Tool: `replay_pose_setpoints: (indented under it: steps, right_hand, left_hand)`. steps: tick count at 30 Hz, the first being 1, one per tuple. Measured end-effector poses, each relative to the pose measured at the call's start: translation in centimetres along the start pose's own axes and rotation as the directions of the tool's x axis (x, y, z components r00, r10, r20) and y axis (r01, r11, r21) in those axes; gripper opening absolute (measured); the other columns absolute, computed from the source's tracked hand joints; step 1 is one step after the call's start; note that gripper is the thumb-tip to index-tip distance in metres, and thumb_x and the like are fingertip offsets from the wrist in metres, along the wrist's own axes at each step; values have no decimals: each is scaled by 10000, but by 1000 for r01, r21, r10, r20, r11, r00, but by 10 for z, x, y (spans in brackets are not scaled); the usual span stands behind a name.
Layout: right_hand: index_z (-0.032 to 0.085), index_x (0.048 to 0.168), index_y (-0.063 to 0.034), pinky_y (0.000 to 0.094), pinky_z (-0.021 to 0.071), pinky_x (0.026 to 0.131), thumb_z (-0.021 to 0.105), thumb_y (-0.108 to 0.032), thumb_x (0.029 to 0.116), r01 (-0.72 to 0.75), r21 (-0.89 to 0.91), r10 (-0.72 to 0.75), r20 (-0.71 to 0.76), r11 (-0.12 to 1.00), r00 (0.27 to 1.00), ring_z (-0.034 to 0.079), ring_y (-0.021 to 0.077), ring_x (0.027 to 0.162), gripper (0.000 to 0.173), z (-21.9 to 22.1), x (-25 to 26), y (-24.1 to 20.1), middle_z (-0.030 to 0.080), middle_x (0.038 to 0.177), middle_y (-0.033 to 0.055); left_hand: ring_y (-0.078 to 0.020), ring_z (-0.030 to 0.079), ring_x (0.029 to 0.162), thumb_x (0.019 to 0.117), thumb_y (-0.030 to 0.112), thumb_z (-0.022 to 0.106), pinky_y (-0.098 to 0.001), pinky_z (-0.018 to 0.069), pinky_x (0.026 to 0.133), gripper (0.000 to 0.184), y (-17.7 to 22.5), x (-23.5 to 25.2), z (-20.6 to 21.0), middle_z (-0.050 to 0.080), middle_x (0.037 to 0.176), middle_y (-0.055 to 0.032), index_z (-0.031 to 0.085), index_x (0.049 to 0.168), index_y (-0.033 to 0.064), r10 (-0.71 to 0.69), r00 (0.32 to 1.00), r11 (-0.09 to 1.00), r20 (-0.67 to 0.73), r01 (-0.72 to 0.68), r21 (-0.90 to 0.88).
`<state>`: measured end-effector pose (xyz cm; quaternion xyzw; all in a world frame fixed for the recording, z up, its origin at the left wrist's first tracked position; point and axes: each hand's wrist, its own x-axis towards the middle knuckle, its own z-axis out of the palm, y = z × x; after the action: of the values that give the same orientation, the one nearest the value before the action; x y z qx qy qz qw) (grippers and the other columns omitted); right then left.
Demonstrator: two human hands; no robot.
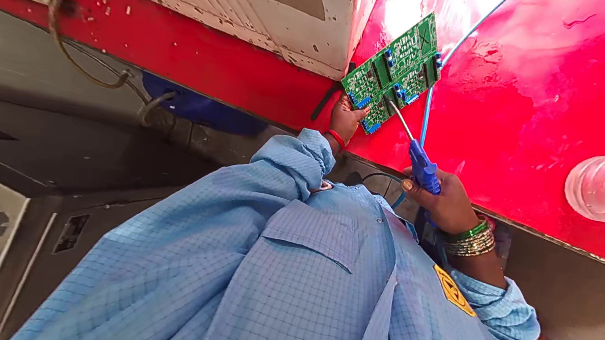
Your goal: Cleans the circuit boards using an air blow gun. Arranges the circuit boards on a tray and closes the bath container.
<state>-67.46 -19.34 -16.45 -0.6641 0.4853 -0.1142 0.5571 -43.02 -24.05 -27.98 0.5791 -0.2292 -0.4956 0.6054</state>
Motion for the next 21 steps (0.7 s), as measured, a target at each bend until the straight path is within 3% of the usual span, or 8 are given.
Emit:
replay_pose_setpoints:
  steps: [4,8,12,16,21]
  right_hand:
    - [704,1115,-94,276,502,638,729,-375,889,-3,-6,3,30,1000,1000,584,36,677,361,7,8,0,653,814,-32]
    - [698,1133,-72,378,503,701,726,-344,924,-146,-54,151,94,988,984,598,116,733,344,8,9,18,660,853,34]
    - [701,1119,-60,379,520,733,694,-348,965,-255,-60,260,109,965,960,615,125,739,327,10,7,39,672,857,37]
    - [698,1077,-70,333,513,701,678,-348,975,-303,-58,307,104,951,946,603,84,699,297,8,4,46,657,804,-1]
    - [704,1064,-75,312,494,680,688,-319,971,-270,-46,274,143,962,951,577,70,678,261,12,7,33,641,784,-11]
  left_hand:
    - [-194,648,1089,835,-200,652,-320,551,958,542,-6,-3,-3,613,1237,-229,469,1340,-129,32,999,993,-10,-30,114]
    - [-211,649,1124,822,-190,676,-326,540,992,555,-10,1,-6,614,1261,-252,475,1337,-147,62,998,978,14,-63,199]
    - [-210,651,1132,843,-164,679,-319,533,1002,547,-8,-2,-5,618,1266,-255,468,1347,-150,68,997,966,25,-72,250]
    - [-201,647,1135,858,-155,670,-302,522,1010,535,-7,-5,-4,617,1268,-261,461,1350,-162,80,996,958,37,-87,274]
    - [-239,652,1144,887,-123,673,-348,544,993,581,-9,-3,-6,598,1304,-264,413,1406,-132,30,999,960,16,-33,278]
